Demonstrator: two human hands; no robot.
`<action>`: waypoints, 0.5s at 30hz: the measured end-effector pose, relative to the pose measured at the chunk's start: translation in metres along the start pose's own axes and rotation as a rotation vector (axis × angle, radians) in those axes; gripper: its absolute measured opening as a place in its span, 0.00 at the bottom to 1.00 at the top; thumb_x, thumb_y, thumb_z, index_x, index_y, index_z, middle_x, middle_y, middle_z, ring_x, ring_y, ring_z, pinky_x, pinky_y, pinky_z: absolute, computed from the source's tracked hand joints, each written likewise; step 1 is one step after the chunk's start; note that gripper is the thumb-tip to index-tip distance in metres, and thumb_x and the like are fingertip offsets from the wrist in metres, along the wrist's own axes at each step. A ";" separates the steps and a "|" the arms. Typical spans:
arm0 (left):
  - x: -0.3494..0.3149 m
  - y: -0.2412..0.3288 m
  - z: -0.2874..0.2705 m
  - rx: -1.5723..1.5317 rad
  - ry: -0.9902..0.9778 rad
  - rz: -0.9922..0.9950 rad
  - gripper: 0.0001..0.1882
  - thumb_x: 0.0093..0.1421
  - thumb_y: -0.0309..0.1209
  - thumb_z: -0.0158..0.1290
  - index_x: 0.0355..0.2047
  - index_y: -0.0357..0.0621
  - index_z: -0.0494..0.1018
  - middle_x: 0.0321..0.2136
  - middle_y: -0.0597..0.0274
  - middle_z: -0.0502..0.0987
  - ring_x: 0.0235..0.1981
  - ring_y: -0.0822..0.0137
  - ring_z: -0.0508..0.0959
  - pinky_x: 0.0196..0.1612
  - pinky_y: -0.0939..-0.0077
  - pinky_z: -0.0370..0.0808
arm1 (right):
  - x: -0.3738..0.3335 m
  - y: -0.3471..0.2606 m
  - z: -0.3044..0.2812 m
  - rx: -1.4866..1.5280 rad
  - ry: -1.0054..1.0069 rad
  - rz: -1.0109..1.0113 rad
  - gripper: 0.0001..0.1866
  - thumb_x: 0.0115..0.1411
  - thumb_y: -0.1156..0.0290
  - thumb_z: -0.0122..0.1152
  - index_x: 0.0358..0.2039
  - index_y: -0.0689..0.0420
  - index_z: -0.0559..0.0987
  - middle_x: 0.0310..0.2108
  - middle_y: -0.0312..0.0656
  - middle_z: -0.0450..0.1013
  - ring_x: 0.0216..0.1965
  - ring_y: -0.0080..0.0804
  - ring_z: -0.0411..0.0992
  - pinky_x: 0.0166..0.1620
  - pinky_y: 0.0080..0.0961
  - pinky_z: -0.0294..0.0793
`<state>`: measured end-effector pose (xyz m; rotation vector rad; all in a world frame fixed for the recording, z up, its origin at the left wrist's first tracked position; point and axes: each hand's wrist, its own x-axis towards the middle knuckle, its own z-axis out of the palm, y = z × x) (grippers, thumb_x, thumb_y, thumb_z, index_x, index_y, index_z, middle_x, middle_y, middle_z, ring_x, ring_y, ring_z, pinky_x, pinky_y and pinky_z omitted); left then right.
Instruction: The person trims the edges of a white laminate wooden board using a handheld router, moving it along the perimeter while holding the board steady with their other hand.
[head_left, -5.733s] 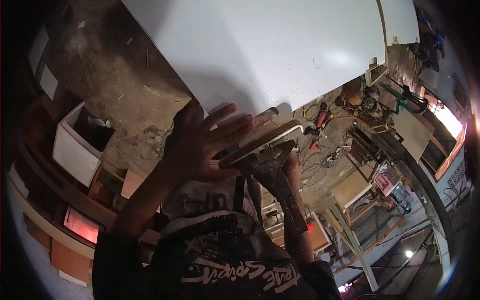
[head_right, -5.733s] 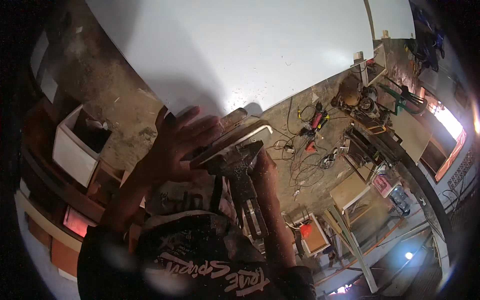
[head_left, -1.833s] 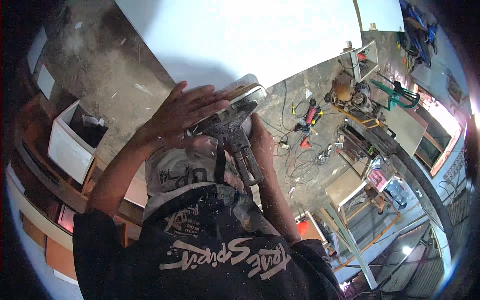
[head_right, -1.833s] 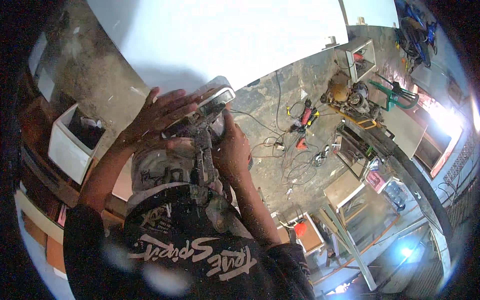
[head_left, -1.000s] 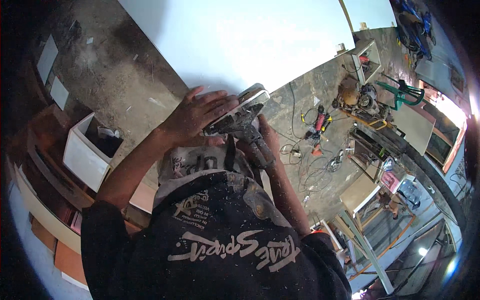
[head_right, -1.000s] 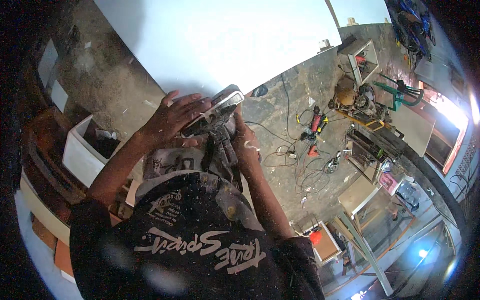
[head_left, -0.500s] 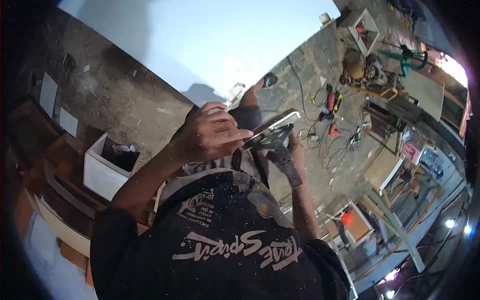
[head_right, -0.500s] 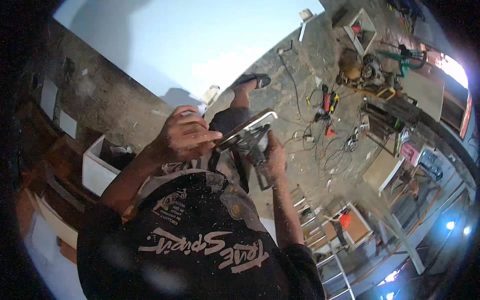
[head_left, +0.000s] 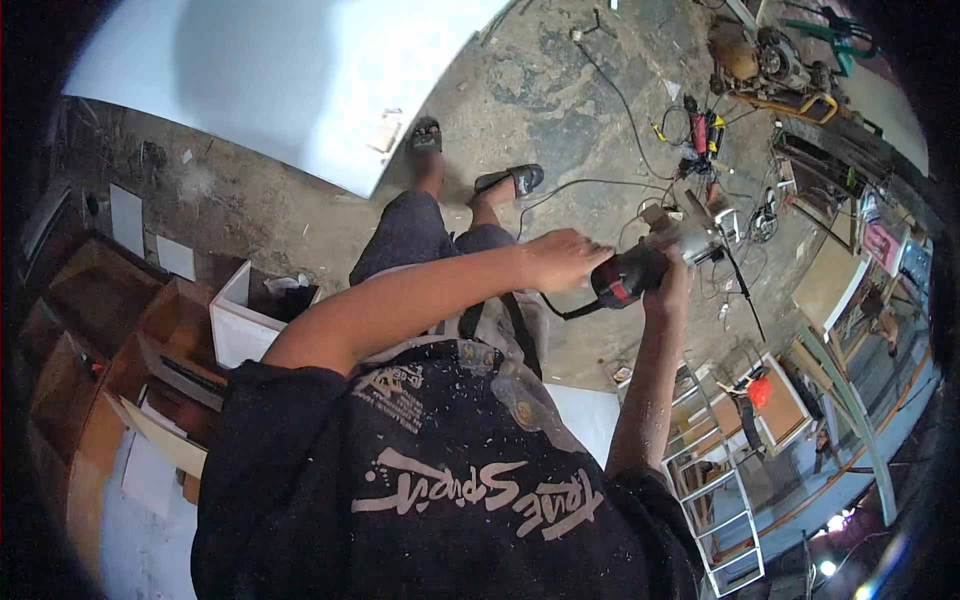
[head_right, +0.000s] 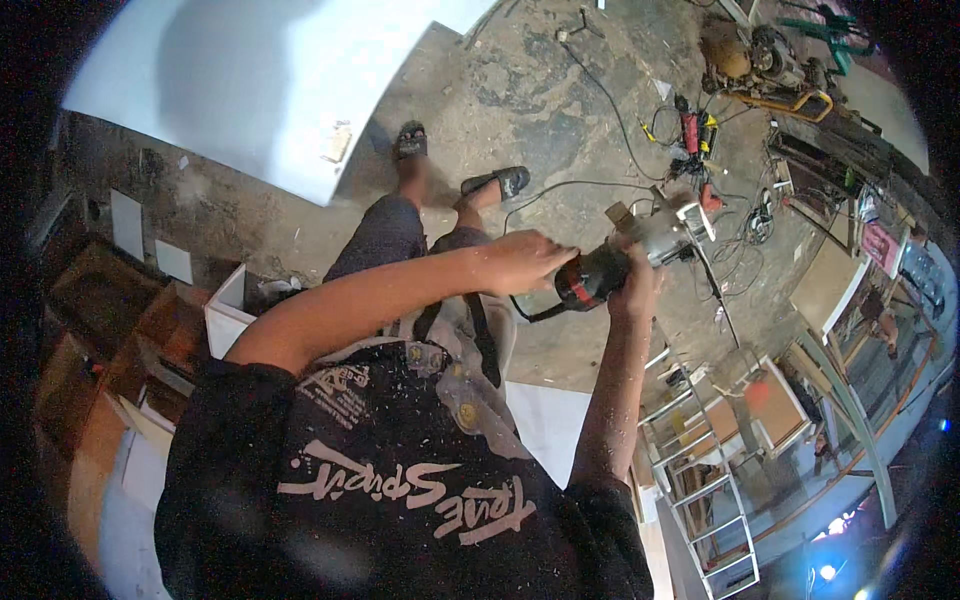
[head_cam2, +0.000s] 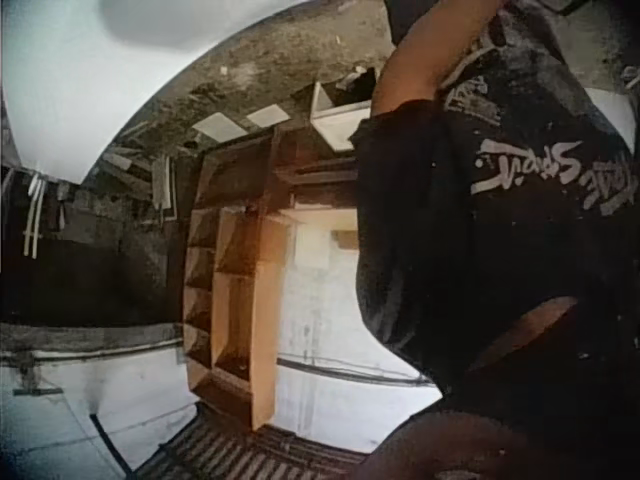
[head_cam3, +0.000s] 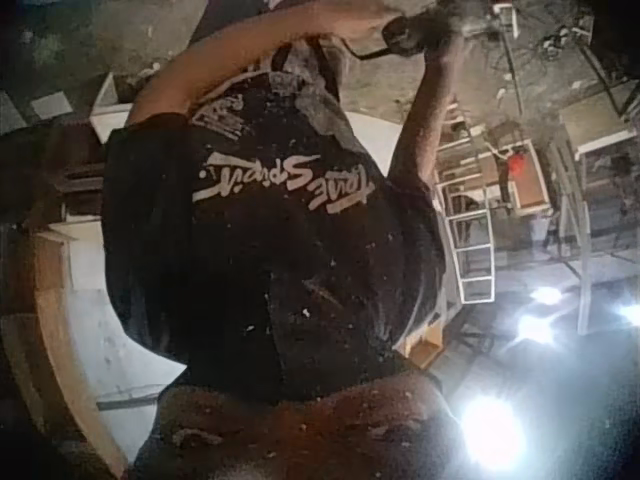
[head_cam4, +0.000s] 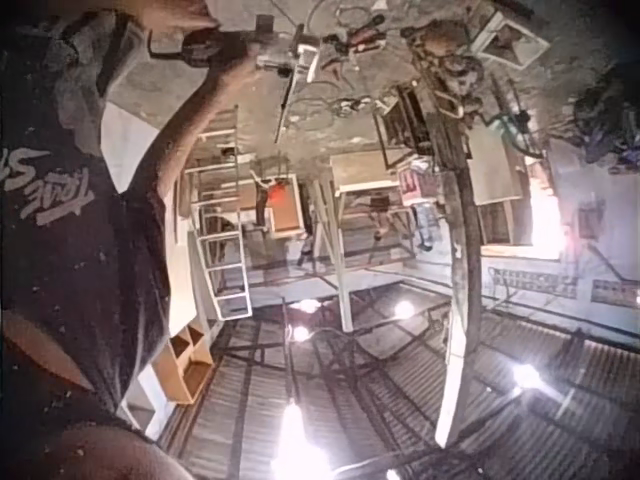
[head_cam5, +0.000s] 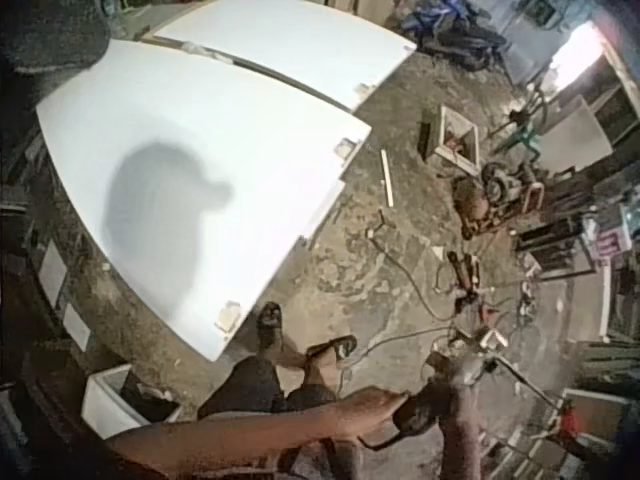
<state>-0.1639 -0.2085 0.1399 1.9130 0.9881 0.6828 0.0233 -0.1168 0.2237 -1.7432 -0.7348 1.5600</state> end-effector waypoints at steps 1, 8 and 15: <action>0.018 0.006 -0.011 0.020 -0.064 -0.013 0.31 0.56 0.34 0.60 0.58 0.36 0.69 0.42 0.47 0.80 0.46 0.50 0.80 0.50 0.55 0.75 | 0.002 -0.001 -0.009 0.035 0.006 0.020 0.17 0.55 0.76 0.63 0.46 0.63 0.77 0.37 0.42 0.77 0.37 0.37 0.78 0.42 0.33 0.79; 0.028 0.008 -0.002 0.023 0.103 0.181 0.35 0.51 0.37 0.65 0.60 0.43 0.72 0.32 0.61 0.83 0.35 0.59 0.82 0.46 0.65 0.76 | 0.000 0.002 -0.053 0.220 -0.035 0.133 0.22 0.58 0.66 0.60 0.51 0.62 0.74 0.42 0.46 0.78 0.43 0.44 0.78 0.48 0.43 0.78; 0.022 0.003 -0.005 -0.145 0.163 0.119 0.29 0.52 0.44 0.64 0.57 0.60 0.79 0.33 0.64 0.84 0.37 0.59 0.82 0.46 0.64 0.75 | -0.003 0.011 -0.054 0.398 -0.113 0.210 0.25 0.55 0.64 0.61 0.51 0.60 0.73 0.41 0.48 0.78 0.43 0.47 0.78 0.48 0.47 0.79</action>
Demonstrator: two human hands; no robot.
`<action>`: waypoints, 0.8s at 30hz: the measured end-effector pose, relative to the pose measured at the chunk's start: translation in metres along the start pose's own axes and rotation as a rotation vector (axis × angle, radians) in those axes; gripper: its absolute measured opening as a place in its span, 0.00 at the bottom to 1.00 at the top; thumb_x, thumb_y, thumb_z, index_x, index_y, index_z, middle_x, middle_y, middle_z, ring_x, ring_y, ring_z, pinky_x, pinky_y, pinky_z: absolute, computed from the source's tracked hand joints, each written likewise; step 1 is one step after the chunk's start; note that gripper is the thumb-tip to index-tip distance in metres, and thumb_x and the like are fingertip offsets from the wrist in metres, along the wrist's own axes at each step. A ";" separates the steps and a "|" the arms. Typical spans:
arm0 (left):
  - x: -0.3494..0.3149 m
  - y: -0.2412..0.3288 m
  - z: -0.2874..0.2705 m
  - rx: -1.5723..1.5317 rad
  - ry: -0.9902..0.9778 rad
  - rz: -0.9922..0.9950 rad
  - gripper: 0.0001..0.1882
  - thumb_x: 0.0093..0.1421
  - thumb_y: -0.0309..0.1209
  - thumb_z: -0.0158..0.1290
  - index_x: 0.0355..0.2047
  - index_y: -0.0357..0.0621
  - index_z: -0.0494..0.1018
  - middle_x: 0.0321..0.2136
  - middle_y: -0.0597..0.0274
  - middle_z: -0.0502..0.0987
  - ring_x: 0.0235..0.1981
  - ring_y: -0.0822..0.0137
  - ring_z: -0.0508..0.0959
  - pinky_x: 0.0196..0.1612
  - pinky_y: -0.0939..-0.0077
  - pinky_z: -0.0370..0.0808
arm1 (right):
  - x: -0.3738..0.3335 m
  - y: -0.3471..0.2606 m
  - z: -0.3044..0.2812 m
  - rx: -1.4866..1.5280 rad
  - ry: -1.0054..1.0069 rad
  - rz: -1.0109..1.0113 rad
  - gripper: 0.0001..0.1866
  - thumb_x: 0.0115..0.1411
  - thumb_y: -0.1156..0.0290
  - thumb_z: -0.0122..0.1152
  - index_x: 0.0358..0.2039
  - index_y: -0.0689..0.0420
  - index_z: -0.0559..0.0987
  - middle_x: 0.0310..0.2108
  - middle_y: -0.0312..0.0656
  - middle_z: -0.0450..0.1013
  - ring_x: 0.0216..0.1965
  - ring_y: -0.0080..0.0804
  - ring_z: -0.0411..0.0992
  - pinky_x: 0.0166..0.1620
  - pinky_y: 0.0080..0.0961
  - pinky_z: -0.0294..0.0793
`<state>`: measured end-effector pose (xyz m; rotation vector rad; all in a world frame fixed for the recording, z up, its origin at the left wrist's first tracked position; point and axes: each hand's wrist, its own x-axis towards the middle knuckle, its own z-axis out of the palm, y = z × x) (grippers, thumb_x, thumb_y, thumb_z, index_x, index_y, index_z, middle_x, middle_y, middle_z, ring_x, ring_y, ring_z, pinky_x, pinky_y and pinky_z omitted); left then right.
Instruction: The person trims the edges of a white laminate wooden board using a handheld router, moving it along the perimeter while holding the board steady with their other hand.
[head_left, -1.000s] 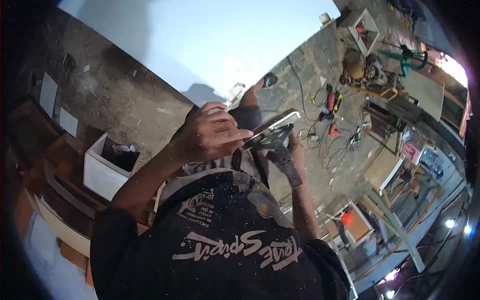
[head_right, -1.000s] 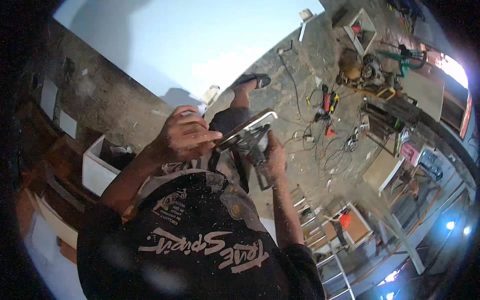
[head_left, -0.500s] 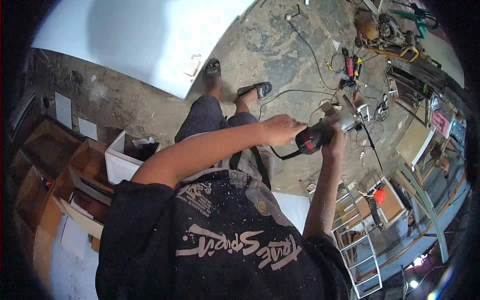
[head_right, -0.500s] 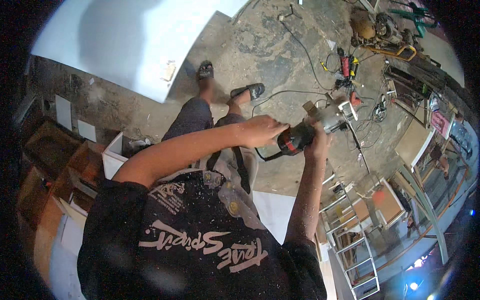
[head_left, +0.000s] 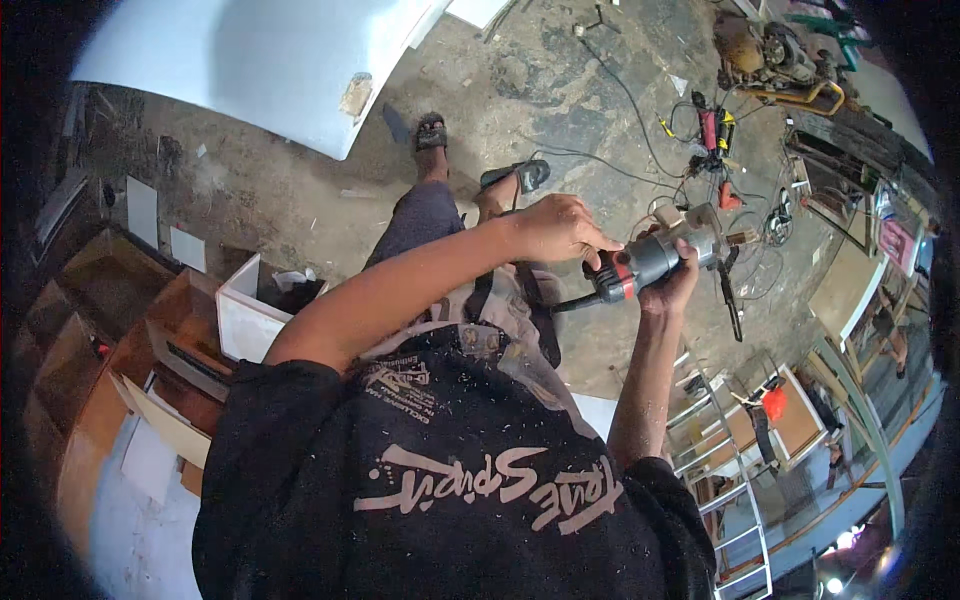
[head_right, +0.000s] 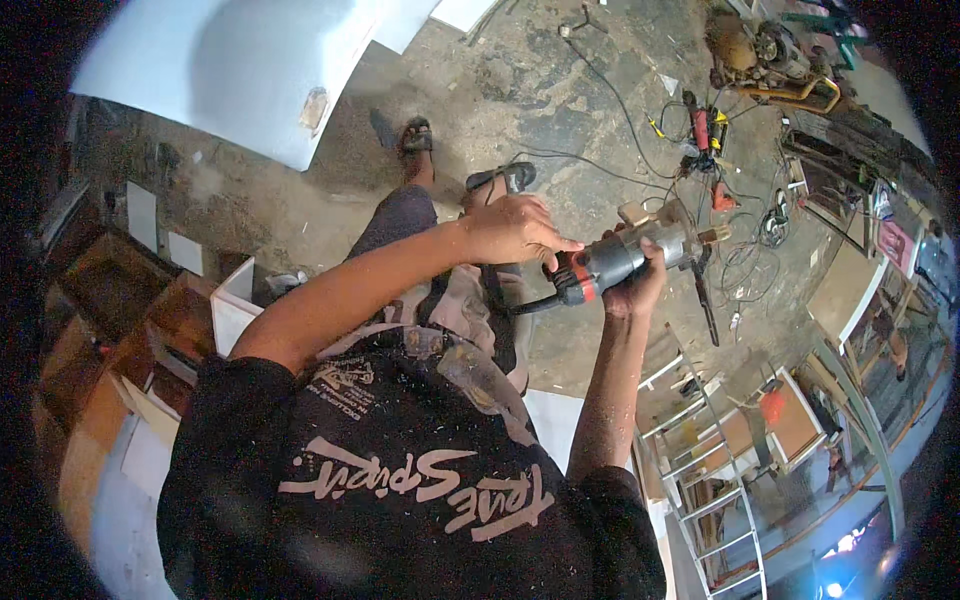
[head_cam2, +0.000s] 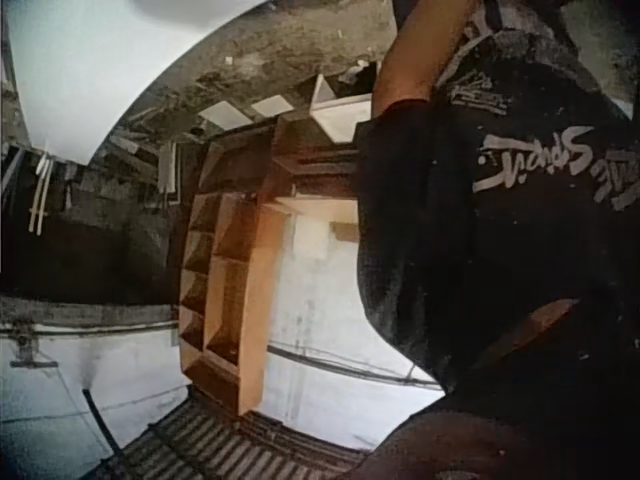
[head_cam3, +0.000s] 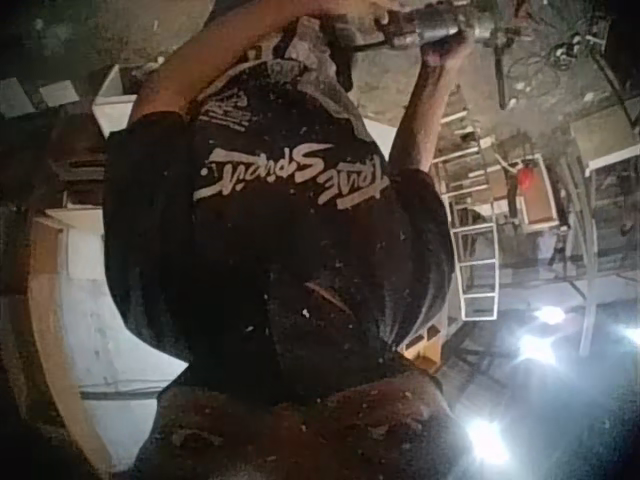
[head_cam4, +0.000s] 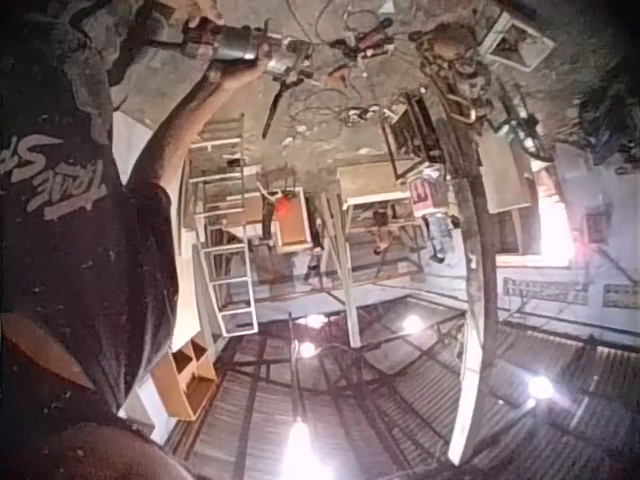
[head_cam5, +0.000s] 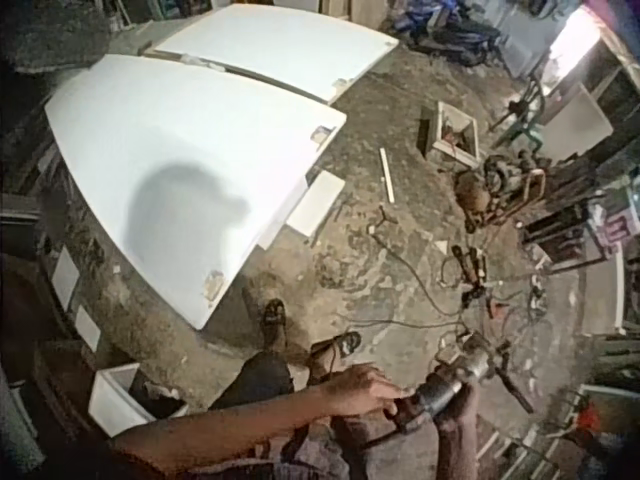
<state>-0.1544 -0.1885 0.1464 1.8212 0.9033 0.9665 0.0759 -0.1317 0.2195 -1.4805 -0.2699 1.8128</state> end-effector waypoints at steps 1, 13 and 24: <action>0.001 0.002 -0.003 -0.026 0.001 -0.014 0.29 0.53 0.44 0.64 0.57 0.61 0.79 0.34 0.65 0.84 0.38 0.59 0.82 0.46 0.64 0.75 | 0.000 0.001 0.001 0.027 -0.031 0.010 0.25 0.55 0.63 0.62 0.52 0.60 0.73 0.42 0.48 0.78 0.43 0.47 0.78 0.48 0.47 0.79; -0.009 0.030 -0.013 -0.035 0.053 -0.301 0.29 0.54 0.51 0.63 0.58 0.79 0.76 0.43 0.69 0.85 0.49 0.63 0.81 0.48 0.56 0.68 | 0.023 0.019 -0.021 0.329 -0.118 0.073 0.27 0.53 0.61 0.64 0.54 0.54 0.75 0.45 0.48 0.77 0.47 0.48 0.76 0.52 0.51 0.77; -0.013 0.012 -0.017 -0.363 0.059 -0.309 0.30 0.55 0.32 0.66 0.59 0.65 0.76 0.45 0.58 0.85 0.40 0.62 0.85 0.46 0.67 0.78 | 0.028 0.033 -0.024 0.378 -0.096 0.091 0.29 0.53 0.59 0.65 0.55 0.53 0.75 0.47 0.46 0.77 0.47 0.46 0.76 0.53 0.50 0.77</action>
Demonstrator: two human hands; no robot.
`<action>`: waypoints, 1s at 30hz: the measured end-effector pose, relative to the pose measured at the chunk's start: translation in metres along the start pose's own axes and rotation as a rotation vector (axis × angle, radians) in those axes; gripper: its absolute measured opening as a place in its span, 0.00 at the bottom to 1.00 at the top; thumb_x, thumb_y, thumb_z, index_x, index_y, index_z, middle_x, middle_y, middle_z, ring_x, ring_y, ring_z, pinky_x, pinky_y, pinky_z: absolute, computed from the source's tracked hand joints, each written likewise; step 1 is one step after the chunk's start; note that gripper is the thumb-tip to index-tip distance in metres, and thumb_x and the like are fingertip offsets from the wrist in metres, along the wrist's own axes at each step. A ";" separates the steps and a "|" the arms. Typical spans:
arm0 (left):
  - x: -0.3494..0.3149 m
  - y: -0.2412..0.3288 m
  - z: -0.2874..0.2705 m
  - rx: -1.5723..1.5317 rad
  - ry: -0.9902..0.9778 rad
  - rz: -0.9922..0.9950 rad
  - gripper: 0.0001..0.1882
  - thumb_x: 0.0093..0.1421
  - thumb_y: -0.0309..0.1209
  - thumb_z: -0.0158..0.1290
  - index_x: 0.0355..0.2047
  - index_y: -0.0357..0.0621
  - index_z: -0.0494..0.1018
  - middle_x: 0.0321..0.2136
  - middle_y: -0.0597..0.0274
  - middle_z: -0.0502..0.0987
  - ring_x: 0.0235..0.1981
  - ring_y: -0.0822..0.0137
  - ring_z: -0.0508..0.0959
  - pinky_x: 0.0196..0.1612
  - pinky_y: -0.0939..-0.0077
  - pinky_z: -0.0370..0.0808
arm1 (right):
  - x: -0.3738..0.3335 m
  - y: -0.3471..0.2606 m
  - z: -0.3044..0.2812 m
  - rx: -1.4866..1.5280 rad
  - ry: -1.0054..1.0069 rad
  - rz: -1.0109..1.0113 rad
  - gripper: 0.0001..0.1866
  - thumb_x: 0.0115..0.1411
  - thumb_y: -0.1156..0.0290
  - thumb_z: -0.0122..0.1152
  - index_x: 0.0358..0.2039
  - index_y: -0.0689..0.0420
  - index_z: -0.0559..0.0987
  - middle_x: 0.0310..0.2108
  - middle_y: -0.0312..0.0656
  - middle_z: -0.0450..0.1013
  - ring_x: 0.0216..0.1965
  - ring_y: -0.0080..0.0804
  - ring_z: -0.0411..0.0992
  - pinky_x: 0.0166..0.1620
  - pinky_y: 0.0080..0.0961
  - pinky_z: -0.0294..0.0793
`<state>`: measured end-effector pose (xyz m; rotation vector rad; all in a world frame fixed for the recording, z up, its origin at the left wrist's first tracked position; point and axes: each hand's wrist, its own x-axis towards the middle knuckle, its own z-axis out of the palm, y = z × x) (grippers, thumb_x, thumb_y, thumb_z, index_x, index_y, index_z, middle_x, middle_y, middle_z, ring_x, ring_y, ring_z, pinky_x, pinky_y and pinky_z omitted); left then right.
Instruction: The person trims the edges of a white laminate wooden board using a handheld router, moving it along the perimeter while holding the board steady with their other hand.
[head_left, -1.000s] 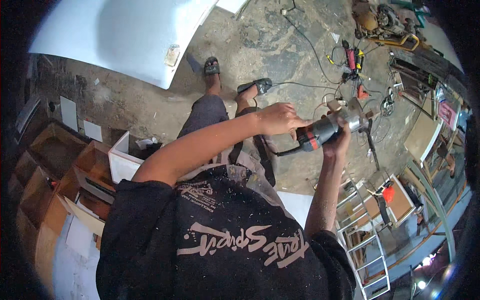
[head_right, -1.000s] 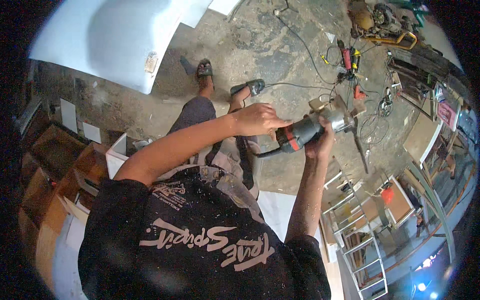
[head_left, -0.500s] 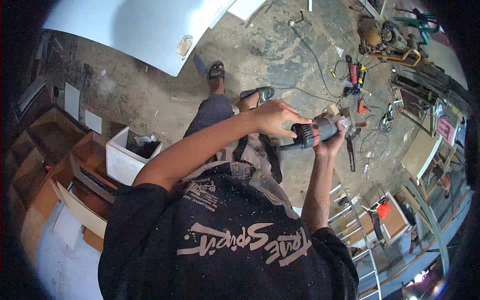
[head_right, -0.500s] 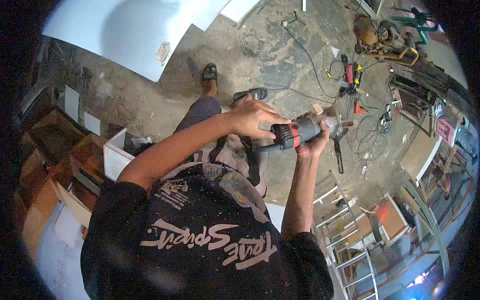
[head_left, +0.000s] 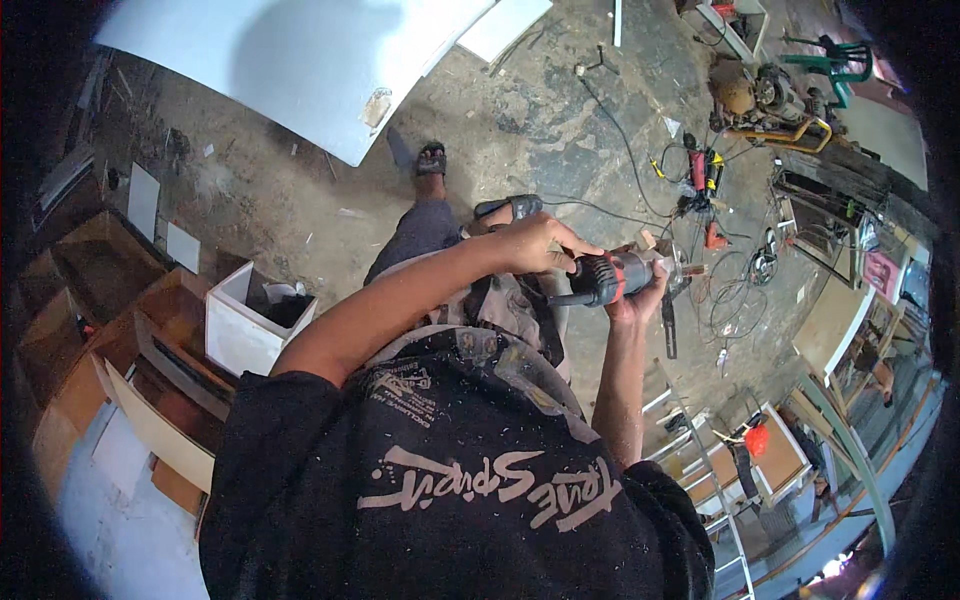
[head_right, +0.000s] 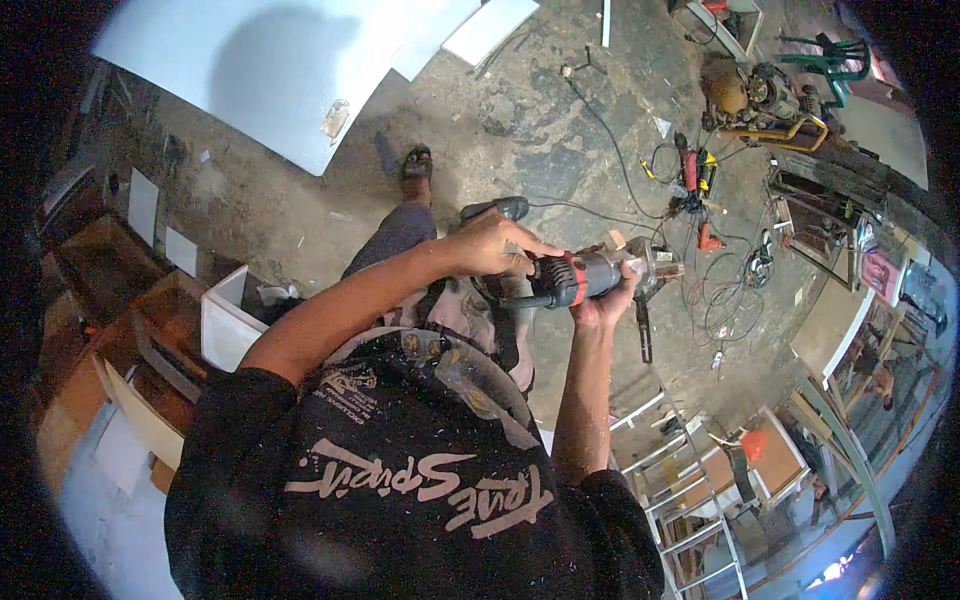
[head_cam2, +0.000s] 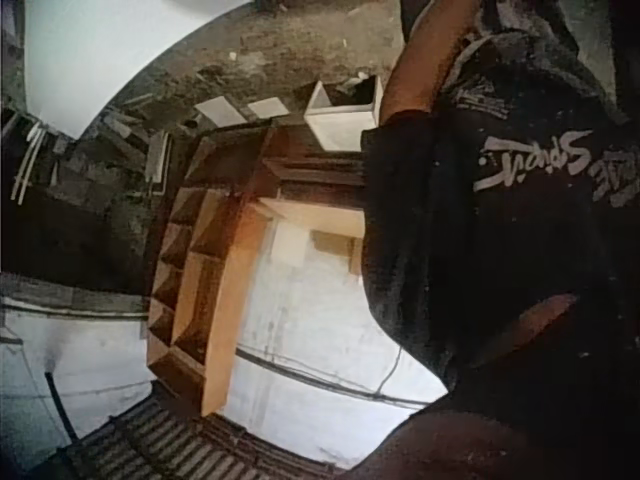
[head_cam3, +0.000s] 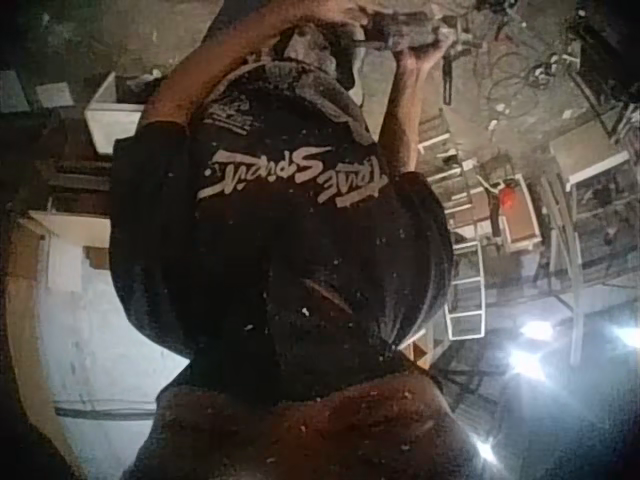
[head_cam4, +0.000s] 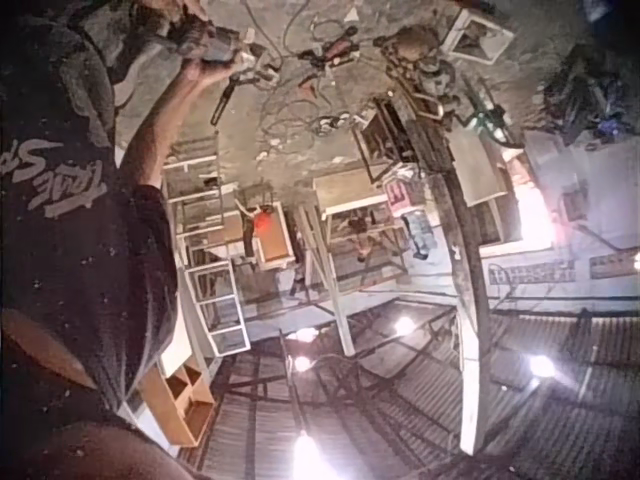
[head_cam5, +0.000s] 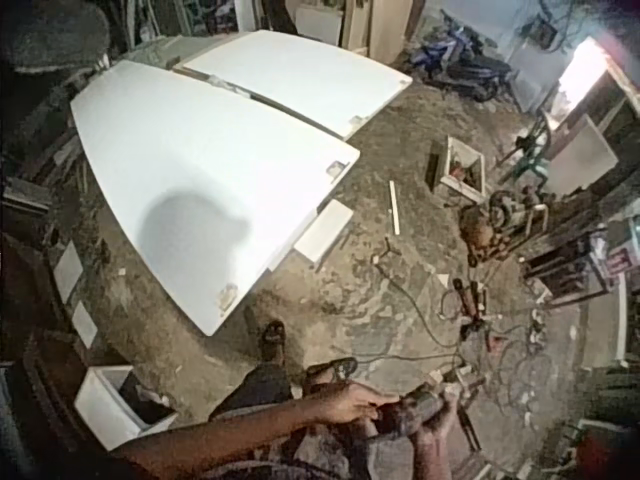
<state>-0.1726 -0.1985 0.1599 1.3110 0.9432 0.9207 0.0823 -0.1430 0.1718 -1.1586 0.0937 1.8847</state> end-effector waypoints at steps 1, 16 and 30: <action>0.001 0.002 -0.001 -0.092 0.009 -0.003 0.30 0.56 0.29 0.66 0.60 0.63 0.76 0.47 0.57 0.84 0.40 0.64 0.85 0.47 0.67 0.78 | 0.001 0.000 0.001 0.019 -0.001 -0.009 0.29 0.53 0.59 0.65 0.55 0.53 0.75 0.47 0.46 0.77 0.47 0.46 0.76 0.53 0.49 0.77; -0.002 0.033 -0.040 -0.042 0.100 0.036 0.25 0.63 0.34 0.62 0.61 0.50 0.75 0.54 0.56 0.81 0.50 0.67 0.80 0.52 0.68 0.78 | 0.014 0.012 -0.008 0.196 0.077 0.178 0.30 0.52 0.52 0.64 0.51 0.57 0.76 0.48 0.47 0.77 0.51 0.49 0.75 0.58 0.50 0.74; -0.085 0.313 -0.034 -0.915 0.065 0.935 0.29 0.64 0.55 0.56 0.45 0.37 0.79 0.46 0.47 0.81 0.45 0.55 0.82 0.47 0.61 0.77 | 0.055 0.014 -0.100 0.427 0.753 0.015 0.33 0.51 0.47 0.63 0.55 0.50 0.75 0.57 0.42 0.72 0.59 0.45 0.69 0.56 0.53 0.72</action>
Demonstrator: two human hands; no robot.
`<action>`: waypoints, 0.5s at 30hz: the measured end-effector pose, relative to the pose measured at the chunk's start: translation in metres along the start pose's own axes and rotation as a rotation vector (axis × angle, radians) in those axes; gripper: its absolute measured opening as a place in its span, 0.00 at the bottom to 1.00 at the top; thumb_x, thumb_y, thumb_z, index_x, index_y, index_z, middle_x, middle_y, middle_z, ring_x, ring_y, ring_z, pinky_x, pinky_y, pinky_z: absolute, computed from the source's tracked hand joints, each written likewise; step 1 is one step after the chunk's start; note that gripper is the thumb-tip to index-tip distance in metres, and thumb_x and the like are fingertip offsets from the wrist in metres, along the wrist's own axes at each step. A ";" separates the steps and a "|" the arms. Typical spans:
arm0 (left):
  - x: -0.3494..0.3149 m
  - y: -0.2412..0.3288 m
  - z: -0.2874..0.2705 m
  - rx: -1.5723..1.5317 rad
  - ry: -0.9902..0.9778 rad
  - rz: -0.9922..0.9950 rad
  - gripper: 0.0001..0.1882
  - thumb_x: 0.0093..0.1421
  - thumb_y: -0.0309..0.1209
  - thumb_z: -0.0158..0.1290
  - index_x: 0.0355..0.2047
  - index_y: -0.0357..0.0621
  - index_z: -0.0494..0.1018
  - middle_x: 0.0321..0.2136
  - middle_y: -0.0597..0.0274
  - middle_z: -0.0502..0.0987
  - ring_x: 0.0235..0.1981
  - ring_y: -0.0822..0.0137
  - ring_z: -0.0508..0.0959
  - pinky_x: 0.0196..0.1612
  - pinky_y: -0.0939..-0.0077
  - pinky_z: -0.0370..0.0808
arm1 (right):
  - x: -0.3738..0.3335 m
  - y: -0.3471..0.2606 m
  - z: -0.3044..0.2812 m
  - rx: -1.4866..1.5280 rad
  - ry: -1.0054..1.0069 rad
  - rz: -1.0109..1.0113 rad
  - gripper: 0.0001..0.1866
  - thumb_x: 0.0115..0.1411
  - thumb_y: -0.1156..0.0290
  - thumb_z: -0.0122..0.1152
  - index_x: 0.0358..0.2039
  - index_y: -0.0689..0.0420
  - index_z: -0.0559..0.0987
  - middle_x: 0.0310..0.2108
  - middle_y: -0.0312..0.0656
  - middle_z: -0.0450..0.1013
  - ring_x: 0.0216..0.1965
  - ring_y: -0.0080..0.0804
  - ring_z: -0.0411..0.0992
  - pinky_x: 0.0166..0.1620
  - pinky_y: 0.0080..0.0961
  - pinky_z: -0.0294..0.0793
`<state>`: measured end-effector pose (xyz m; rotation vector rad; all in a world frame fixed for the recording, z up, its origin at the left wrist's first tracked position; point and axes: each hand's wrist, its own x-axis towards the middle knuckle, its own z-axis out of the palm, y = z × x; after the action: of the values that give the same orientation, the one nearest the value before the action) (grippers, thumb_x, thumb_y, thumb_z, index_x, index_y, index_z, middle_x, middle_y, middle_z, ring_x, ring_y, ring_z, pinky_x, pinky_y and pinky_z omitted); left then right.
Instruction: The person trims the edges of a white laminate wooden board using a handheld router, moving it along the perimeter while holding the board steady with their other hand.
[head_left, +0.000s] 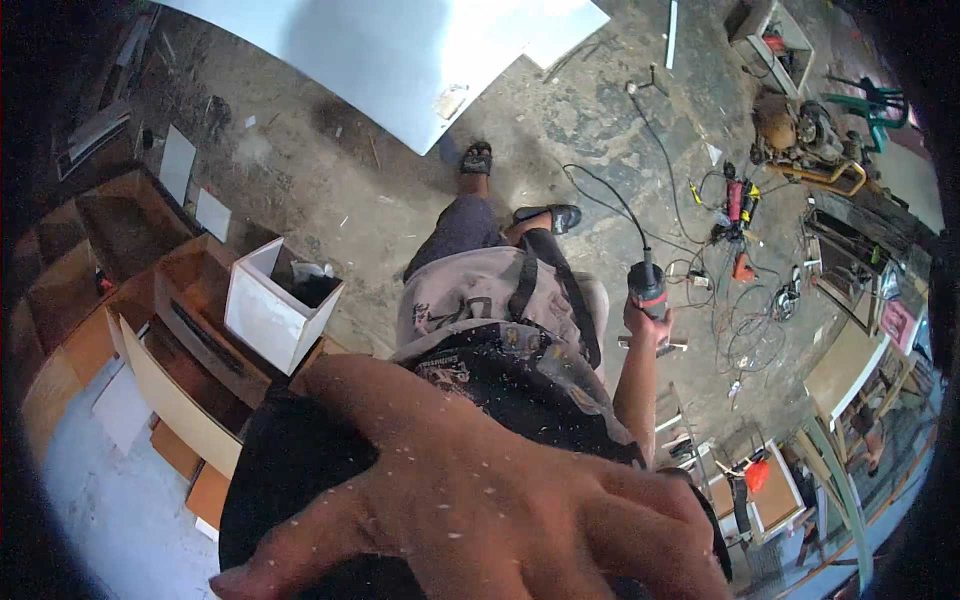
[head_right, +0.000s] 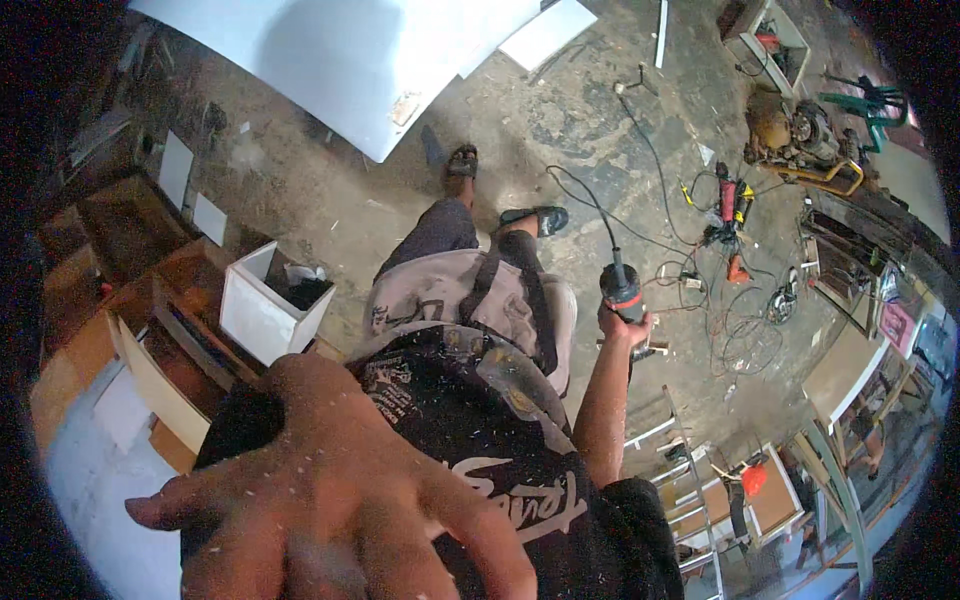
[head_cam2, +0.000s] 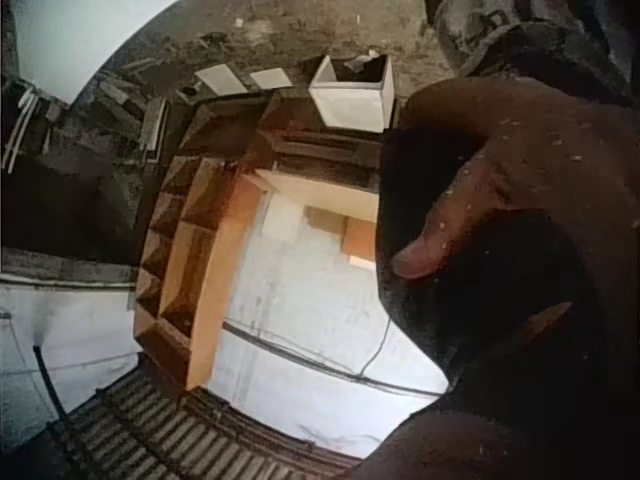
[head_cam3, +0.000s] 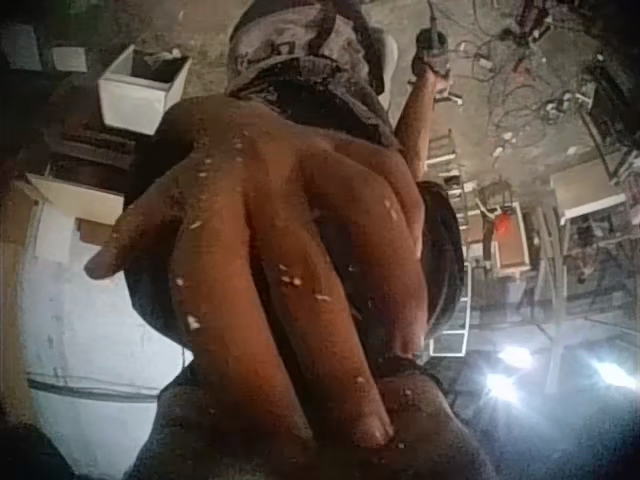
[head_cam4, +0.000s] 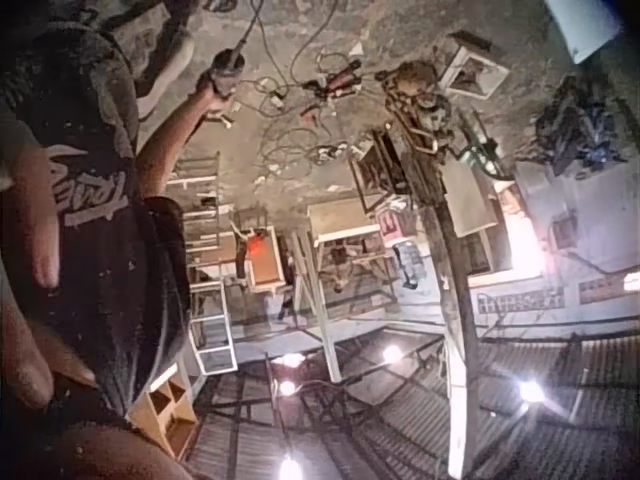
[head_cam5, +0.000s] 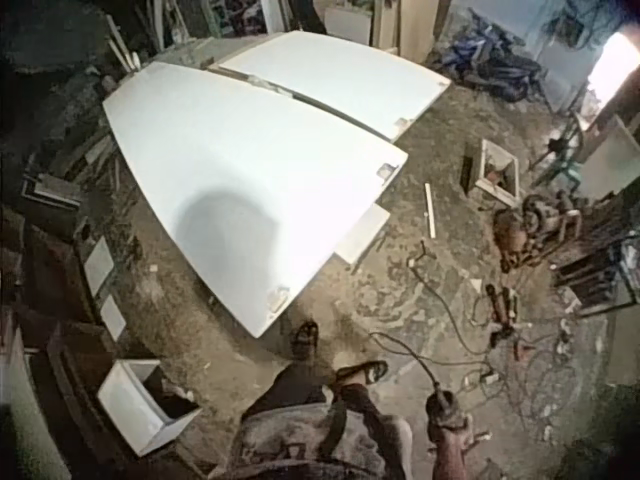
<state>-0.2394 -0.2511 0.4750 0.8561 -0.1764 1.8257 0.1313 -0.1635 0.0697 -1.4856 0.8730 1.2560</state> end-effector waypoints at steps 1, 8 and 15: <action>0.002 -0.001 0.001 -0.028 -0.011 0.011 0.29 0.64 0.55 0.56 0.45 0.37 0.79 0.46 0.47 0.81 0.45 0.55 0.82 0.47 0.61 0.77 | 0.010 -0.013 -0.005 0.032 0.045 0.016 0.33 0.51 0.47 0.63 0.55 0.50 0.75 0.57 0.42 0.72 0.58 0.46 0.69 0.56 0.53 0.72; -0.002 -0.013 0.007 -0.155 -0.059 0.044 0.29 0.63 0.54 0.56 0.46 0.37 0.78 0.46 0.47 0.81 0.45 0.56 0.82 0.48 0.61 0.77 | 0.050 -0.052 -0.044 -0.083 -0.105 -0.196 0.34 0.53 0.50 0.62 0.58 0.55 0.72 0.56 0.48 0.72 0.58 0.51 0.69 0.61 0.59 0.67; -0.010 -0.016 0.002 -0.168 -0.029 0.074 0.29 0.63 0.54 0.57 0.47 0.37 0.77 0.46 0.47 0.80 0.45 0.56 0.81 0.49 0.62 0.76 | 0.026 -0.032 -0.039 -0.150 -0.135 -0.266 0.32 0.57 0.49 0.52 0.56 0.56 0.73 0.57 0.47 0.73 0.59 0.49 0.70 0.62 0.57 0.66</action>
<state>-0.2231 -0.2529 0.4662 0.7667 -0.3784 1.8388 0.1775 -0.1901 0.0513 -1.5570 0.4826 1.2258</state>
